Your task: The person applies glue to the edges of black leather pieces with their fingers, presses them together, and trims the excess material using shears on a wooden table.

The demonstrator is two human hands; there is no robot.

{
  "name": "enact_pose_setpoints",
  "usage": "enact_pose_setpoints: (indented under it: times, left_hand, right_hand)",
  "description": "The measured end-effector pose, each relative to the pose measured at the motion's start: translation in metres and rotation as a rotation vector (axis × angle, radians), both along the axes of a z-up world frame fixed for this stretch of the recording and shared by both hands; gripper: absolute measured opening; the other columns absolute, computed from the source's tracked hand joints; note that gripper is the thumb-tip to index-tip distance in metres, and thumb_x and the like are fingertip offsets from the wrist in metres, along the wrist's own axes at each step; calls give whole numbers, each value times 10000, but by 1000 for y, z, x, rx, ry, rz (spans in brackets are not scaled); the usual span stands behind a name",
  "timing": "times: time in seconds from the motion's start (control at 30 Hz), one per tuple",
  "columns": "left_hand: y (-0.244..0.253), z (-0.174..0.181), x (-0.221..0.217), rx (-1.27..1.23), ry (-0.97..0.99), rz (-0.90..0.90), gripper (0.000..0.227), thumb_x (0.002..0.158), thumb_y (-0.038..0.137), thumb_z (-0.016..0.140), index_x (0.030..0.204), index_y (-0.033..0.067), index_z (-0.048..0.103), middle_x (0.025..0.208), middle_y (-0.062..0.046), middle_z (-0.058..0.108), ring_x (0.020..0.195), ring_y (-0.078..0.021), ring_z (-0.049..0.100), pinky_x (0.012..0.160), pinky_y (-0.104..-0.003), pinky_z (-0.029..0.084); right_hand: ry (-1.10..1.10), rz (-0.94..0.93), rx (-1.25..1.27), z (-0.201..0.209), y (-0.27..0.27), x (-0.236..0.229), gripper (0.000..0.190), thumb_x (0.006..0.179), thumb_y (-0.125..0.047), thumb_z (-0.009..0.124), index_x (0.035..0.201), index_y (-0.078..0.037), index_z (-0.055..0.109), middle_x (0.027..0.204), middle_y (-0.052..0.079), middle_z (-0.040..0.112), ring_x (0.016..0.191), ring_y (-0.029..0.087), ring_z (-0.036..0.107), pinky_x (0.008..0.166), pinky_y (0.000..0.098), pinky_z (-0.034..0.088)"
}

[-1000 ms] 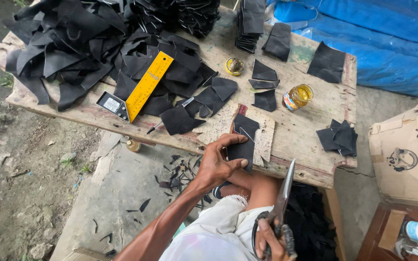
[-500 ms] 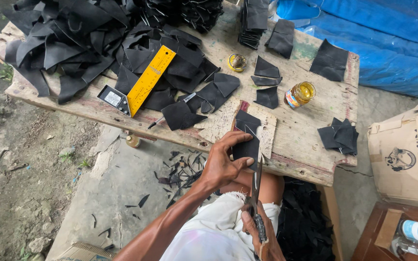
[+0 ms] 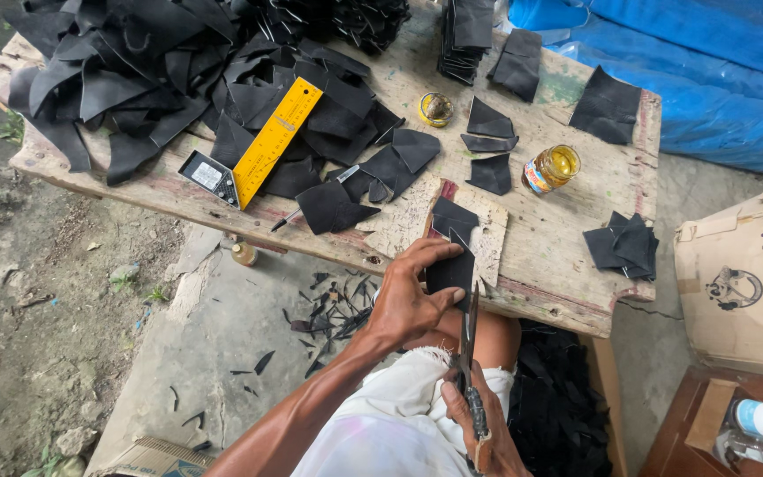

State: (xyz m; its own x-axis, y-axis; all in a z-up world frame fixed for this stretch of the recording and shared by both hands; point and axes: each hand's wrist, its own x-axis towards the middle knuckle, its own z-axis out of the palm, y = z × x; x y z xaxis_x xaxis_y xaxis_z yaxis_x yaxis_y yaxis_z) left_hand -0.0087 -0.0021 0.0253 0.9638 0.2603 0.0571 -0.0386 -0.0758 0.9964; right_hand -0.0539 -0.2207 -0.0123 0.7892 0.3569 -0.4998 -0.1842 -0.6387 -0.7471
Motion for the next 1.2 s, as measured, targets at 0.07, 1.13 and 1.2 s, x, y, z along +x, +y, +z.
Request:
enact_pose_setpoints:
  times: [0.07, 1.13, 1.2]
  left_hand:
    - [1, -1, -1, -40, 2, -5, 526, 739, 14, 818, 1247, 12, 682, 1303, -96, 645, 1129, -231, 686, 927, -328, 597]
    - [-100, -69, 4, -1081, 102, 639, 448, 714, -24, 886, 1029, -8, 567, 909, -100, 666, 729, -173, 684, 648, -278, 589]
    - [-103, -69, 2, -1143, 171, 609, 440, 698, -12, 874, 1020, 21, 574, 868, -121, 700, 700, -180, 681, 622, -276, 575]
  right_hand:
    - [-34, 41, 16, 1, -1, 1, 460, 912, -485, 558, 1106, -68, 580, 786, 54, 616, 689, 185, 622, 630, 375, 529]
    - [-142, -181, -23, -53, 4, -14, 409, 917, -362, 610, 1166, -47, 533, 641, 69, 597, 524, 150, 587, 488, 359, 465]
    - [-144, -256, 22, -65, -1, -20, 382, 911, -351, 621, 1117, -33, 573, 606, 62, 596, 498, 145, 582, 472, 346, 464]
